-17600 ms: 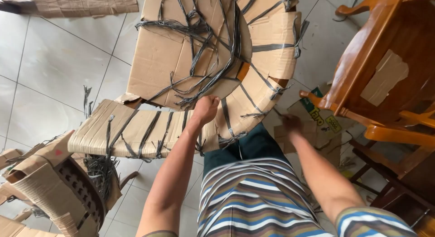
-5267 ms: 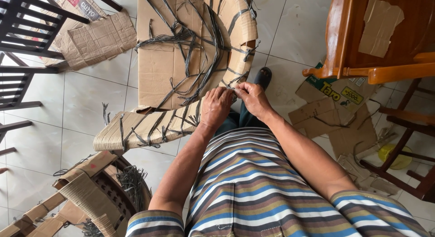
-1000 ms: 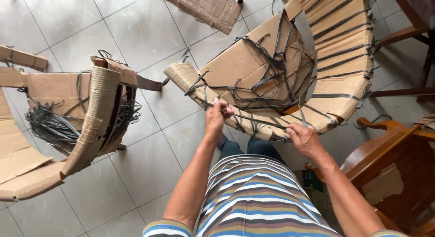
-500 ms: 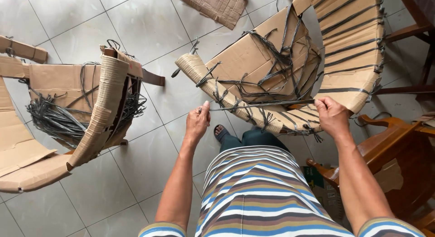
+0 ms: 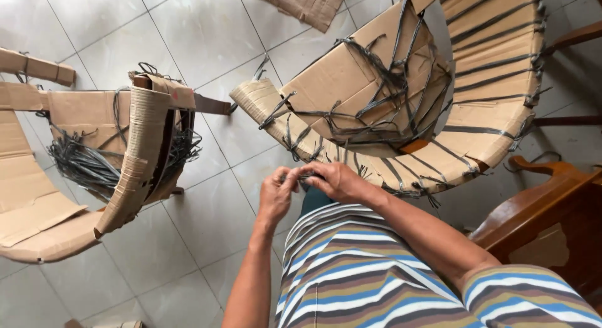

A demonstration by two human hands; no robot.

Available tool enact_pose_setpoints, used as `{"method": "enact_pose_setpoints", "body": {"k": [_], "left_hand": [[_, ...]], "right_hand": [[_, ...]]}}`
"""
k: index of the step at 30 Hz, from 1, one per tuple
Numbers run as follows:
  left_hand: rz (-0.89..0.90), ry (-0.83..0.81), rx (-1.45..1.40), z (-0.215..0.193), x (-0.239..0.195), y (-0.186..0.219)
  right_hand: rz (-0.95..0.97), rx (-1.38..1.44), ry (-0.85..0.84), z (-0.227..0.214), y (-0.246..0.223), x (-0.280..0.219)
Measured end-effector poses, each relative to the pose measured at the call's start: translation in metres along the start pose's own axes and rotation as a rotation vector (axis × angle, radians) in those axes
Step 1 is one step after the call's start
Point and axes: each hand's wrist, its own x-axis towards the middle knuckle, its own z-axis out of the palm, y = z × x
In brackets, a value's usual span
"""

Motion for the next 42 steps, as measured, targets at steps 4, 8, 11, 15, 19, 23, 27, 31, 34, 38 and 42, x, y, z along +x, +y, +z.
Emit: {"method": "enact_pose_setpoints", "body": {"k": [4,8,11,15,19,23,27,31,34,38,42], "left_hand": [[-0.068,0.0,0.026,-0.018,-0.002,0.003],[-0.134,-0.119,-0.04,-0.018,0.001,0.003],[-0.13,-0.15,-0.041,-0.009,0.007,0.007],[-0.139,-0.076,-0.122,-0.003,0.015,0.015],[-0.239,0.043,-0.191,-0.016,0.021,-0.019],[-0.373,0.138,-0.214,-0.025,0.041,-0.066],[-0.452,0.12,-0.096,-0.022,0.072,-0.092],[-0.416,0.074,-0.119,-0.004,0.129,-0.156],[-0.327,0.018,0.074,0.008,0.149,-0.251],[-0.383,0.027,0.083,0.005,0.166,-0.255],[-0.429,0.01,0.095,0.014,0.179,-0.276]], "right_hand": [[0.019,-0.069,0.037,-0.033,0.007,-0.001],[0.074,-0.02,-0.011,-0.065,0.028,-0.007],[0.17,-0.027,-0.032,-0.085,0.042,-0.009],[0.232,-0.102,0.05,-0.112,0.072,-0.009],[0.419,-0.084,0.27,-0.14,0.093,0.005],[0.565,-0.285,0.363,-0.13,0.174,0.034],[0.717,-0.382,0.217,-0.097,0.208,0.087],[0.765,-0.444,0.033,-0.055,0.246,0.135],[0.688,-0.473,-0.07,-0.028,0.249,0.161],[0.698,-0.357,-0.258,-0.002,0.254,0.191],[0.669,-0.281,-0.3,0.017,0.288,0.199]]}}
